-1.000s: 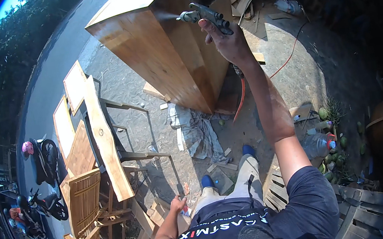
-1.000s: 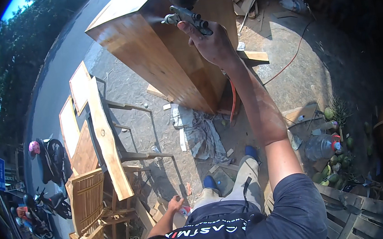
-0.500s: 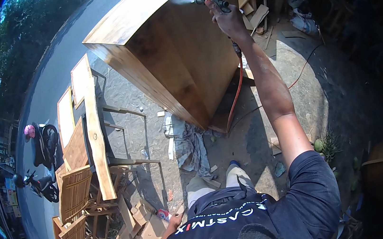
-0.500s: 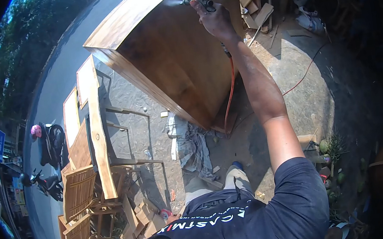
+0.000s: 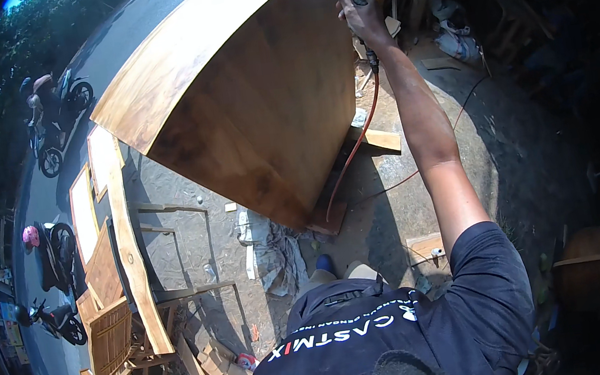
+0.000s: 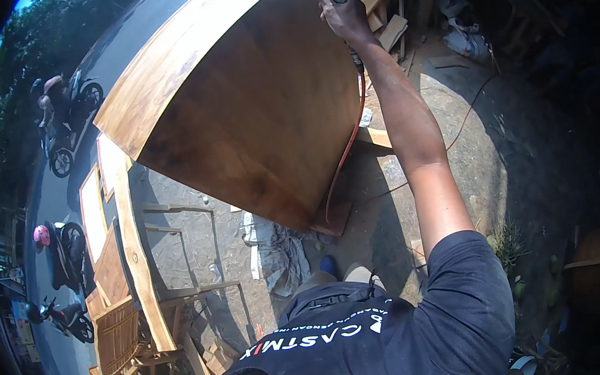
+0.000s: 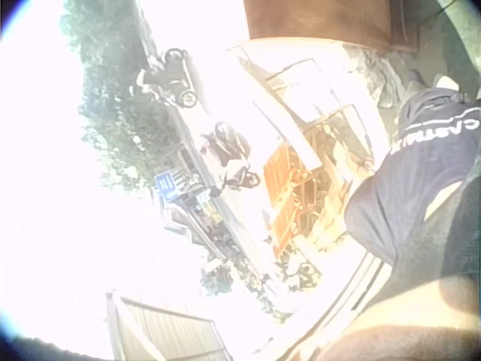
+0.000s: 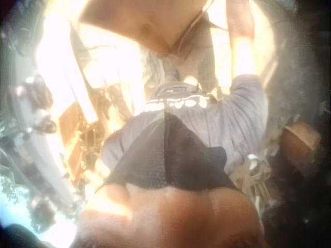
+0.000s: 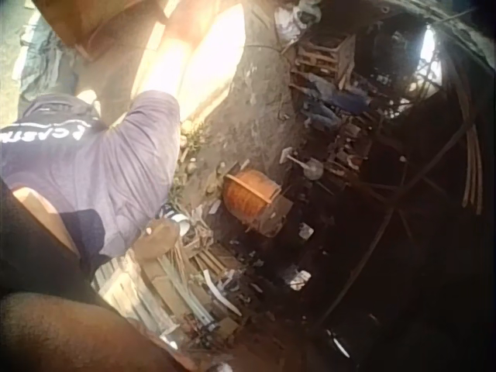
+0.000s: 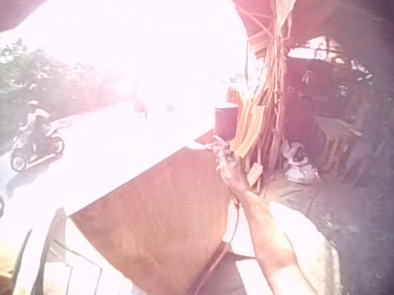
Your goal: The person spray paints a wooden cabinet or storage unit using a spray gun, covering the top and sides of the piece.
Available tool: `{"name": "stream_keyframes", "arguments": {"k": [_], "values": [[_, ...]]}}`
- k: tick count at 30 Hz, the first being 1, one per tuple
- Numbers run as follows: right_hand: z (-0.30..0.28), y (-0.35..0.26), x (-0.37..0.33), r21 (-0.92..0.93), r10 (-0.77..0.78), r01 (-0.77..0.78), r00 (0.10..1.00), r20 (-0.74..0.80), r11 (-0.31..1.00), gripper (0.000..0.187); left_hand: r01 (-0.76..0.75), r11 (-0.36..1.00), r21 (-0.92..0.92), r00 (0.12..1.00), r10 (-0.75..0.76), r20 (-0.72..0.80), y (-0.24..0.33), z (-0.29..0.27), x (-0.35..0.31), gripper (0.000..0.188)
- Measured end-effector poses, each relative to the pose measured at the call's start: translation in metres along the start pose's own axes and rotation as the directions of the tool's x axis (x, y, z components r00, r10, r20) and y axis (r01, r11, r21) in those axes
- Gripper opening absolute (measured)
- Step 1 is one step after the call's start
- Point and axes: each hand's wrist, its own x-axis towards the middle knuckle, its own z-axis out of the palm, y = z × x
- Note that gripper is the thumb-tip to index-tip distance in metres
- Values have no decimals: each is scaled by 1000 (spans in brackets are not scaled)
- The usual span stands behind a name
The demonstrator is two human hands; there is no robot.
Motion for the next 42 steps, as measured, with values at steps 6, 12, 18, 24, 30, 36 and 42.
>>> {"name": "stream_keyframes", "arguments": {"k": [6, 12, 18, 24, 30, 36, 42], "values": [[-12, 66, 87, -36, 27, -28, 999, -36, 999, 64, -290, 881, 373, 951, 310, 6, 62, -63, 45, 65], [-46, 136, 177, 18, 8, -8, 1000, -22, 1000, 59, 170, 925, -341, 970, -218, -106, 144, -64, 52, 62], [-85, 146, 233, -39, 101, -101, 995, 6, 994, 59, 297, 943, -148, 947, -311, -82, 239, 17, 21, 70], [-102, 213, 327, 107, 78, -81, 996, 30, 991, 63, 220, 956, -194, 968, -239, -78, 346, 101, -18, 71], [-155, 250, 318, -21, 58, -57, 996, 69, 998, 59, 249, 927, -279, 950, -290, -114, 419, 126, -35, 71], [-213, 330, 42, 120, 27, -33, 998, 52, 992, 37, 127, 928, -351, 965, -198, -173, 483, 134, -17, 68], [-310, 328, -151, -37, 452, -451, 891, 45, 892, 36, -1, 902, -432, 997, 33, 67, 605, 65, 46, 78]]}}
